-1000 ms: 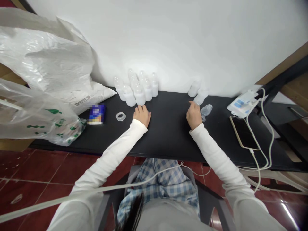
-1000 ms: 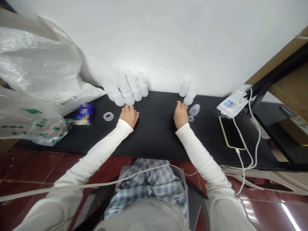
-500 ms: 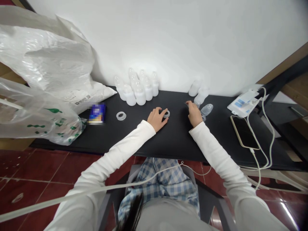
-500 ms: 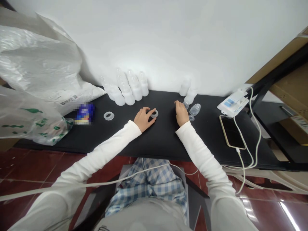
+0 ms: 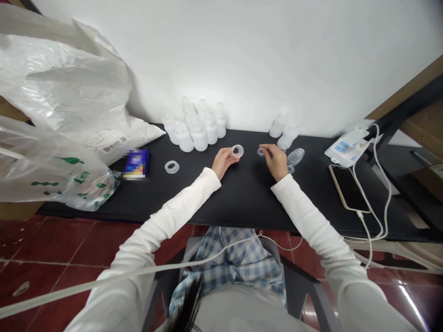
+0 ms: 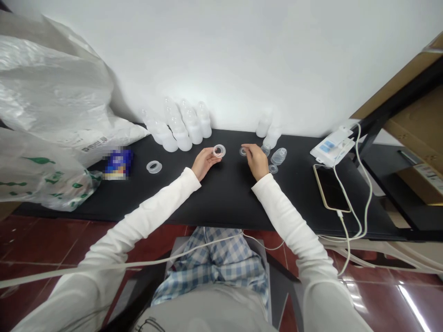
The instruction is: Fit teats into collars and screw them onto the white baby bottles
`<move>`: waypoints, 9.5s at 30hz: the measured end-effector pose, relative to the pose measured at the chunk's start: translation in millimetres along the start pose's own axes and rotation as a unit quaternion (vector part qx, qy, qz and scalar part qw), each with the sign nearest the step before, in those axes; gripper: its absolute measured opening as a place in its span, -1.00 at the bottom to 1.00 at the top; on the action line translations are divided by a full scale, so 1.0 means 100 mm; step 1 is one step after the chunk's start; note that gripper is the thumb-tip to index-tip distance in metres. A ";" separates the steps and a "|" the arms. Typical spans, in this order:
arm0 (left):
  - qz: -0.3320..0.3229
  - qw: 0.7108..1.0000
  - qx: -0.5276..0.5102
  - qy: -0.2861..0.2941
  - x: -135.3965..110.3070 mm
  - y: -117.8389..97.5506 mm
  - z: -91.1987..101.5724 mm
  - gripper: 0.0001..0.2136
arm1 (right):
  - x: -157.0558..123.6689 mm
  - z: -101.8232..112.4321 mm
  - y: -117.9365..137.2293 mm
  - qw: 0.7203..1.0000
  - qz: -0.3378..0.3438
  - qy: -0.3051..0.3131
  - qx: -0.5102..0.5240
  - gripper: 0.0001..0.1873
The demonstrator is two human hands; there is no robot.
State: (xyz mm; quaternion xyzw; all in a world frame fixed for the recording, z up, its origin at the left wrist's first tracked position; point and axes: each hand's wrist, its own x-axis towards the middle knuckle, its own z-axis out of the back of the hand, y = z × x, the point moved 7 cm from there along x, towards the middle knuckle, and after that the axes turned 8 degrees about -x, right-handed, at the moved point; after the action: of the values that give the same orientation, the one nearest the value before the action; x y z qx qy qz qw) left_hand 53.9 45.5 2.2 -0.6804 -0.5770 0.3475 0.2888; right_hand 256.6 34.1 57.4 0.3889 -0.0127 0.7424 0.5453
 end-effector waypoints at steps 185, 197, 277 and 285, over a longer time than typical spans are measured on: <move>-0.360 0.792 0.493 0.028 0.00 -0.35 -0.27 -0.51 | -0.05 0.10 0.20 0.984 -0.004 -0.105 0.143 -0.69; -0.372 0.685 0.608 0.149 0.12 -0.45 -0.10 -0.40 | -0.13 -0.19 0.29 0.989 0.118 0.041 0.075 -0.96; -0.398 0.586 0.689 0.151 0.01 -0.33 -0.21 -0.45 | -0.15 -0.27 0.26 0.987 0.071 0.121 -0.079 -0.57; -0.406 0.582 0.689 0.151 -0.02 -0.35 -0.21 -0.44 | -0.15 -0.26 0.29 0.985 0.073 0.120 -0.096 -0.54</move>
State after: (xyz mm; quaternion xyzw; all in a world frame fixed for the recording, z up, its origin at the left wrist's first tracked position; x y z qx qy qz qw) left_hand 50.7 49.5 42.7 -0.0149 -0.3291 0.3795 0.8645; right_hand 219.7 21.6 42.5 0.2405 -0.0465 0.8172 0.5218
